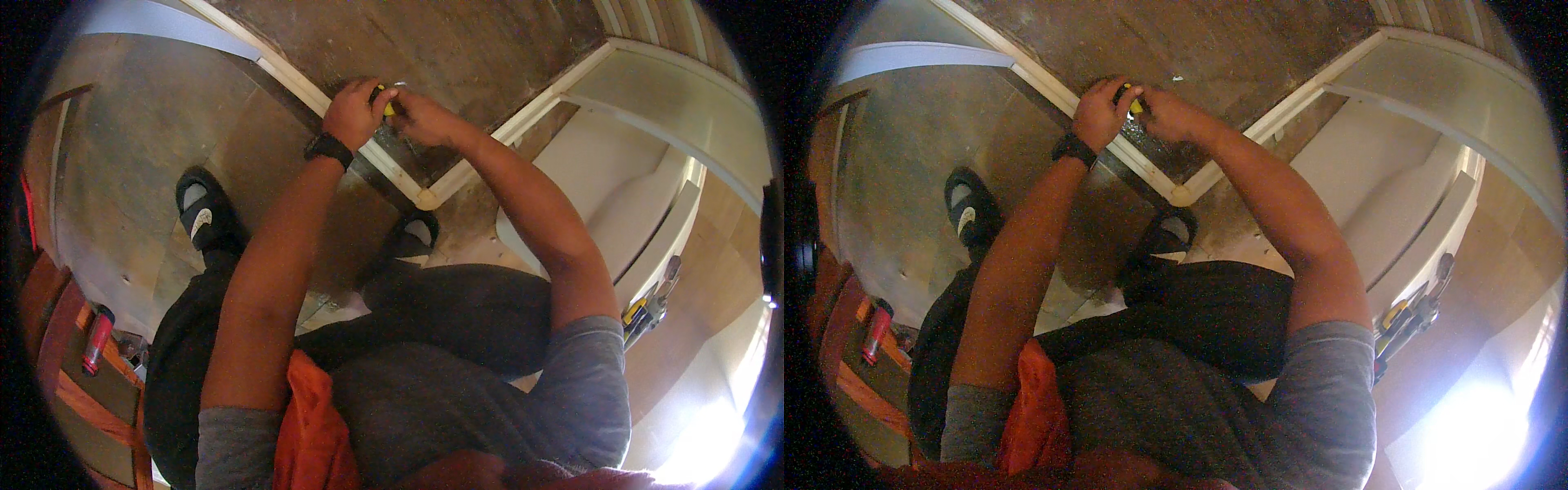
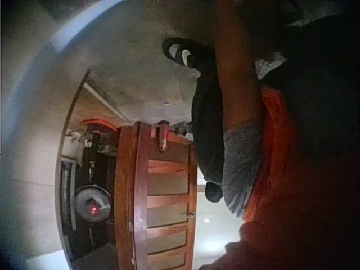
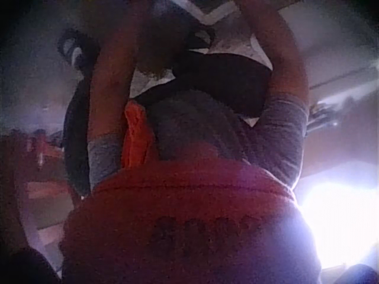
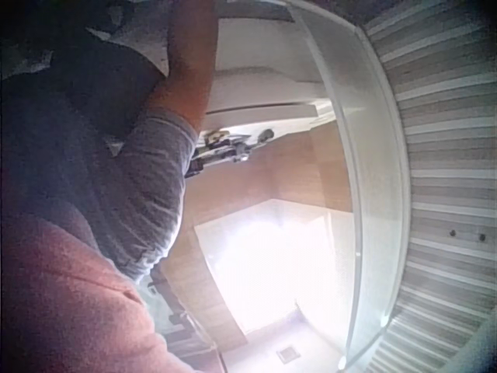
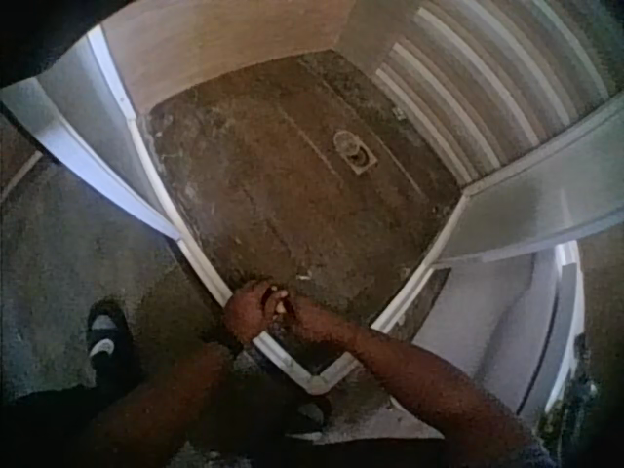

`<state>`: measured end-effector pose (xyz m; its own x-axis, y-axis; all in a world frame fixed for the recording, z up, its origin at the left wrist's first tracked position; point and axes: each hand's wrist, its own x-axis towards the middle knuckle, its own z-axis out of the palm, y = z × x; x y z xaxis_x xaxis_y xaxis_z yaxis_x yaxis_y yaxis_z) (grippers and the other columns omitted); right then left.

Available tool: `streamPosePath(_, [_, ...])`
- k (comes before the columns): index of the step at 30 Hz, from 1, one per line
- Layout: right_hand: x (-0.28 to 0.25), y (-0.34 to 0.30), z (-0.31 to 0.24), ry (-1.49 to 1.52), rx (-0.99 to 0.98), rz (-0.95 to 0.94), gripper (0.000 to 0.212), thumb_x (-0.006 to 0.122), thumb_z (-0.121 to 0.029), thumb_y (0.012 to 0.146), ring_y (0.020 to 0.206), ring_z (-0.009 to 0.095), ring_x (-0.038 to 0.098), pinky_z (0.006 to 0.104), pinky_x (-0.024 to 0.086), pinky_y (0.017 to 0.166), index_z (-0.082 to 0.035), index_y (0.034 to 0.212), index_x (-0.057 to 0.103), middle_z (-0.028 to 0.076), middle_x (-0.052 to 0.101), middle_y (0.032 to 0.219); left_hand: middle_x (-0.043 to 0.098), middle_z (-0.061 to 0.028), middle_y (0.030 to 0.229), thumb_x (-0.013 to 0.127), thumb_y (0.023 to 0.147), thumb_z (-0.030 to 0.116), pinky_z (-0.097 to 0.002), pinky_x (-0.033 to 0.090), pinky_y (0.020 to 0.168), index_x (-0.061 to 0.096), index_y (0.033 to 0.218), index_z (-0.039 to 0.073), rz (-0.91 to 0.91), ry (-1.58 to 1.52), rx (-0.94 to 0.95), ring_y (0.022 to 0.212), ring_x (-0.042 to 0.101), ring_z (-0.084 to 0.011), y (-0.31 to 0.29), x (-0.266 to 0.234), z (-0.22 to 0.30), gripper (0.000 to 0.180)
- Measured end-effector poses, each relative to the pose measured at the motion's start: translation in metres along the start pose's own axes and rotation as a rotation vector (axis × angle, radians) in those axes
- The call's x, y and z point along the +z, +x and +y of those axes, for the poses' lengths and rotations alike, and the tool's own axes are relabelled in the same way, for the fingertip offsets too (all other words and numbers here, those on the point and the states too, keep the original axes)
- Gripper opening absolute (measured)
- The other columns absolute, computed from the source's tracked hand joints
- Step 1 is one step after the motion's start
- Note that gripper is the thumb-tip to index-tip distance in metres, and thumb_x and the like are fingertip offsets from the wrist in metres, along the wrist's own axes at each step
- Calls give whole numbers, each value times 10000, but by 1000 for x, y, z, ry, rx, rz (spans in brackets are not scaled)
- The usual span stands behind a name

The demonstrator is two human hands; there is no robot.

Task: The person kneels in a bathroom and uses a utility knife and pliers to scrape and pry away old sealant from the shower base perimeter. They repeatedly switch between tools to remove material along the edge and then wipe the area with their hand.

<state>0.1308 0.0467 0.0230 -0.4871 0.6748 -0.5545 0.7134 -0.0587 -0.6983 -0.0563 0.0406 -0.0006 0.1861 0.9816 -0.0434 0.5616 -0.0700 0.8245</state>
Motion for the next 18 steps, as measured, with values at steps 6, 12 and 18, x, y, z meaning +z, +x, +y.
streamPosePath(6, [3,2,-6,-2,62,14,424,644,-179,956,1028,371,676,436,526,899,23,1300,500,236,680,1146,684,-266,953,611,984,417,-504,537,775,686,1075,-20,14,72,49,891,663,-450,0,-1,-1,453])
streamPosePath(12, [7,4,9,-57,-4,40,439,648,-160,943,1026,366,679,438,527,897,17,1312,489,226,686,1139,689,-230,1040,599,986,410,-489,539,840,698,1105,12,-63,40,3,976,656,-420,3,-1,0,426])
streamPosePath(18, [2,-9,-20,-45,53,117,501,665,-229,916,1038,478,652,530,533,892,36,1296,476,285,677,1103,661,-222,1050,589,997,359,-464,541,854,695,1135,15,30,73,34,987,646,-398,-3,-4,4,385])
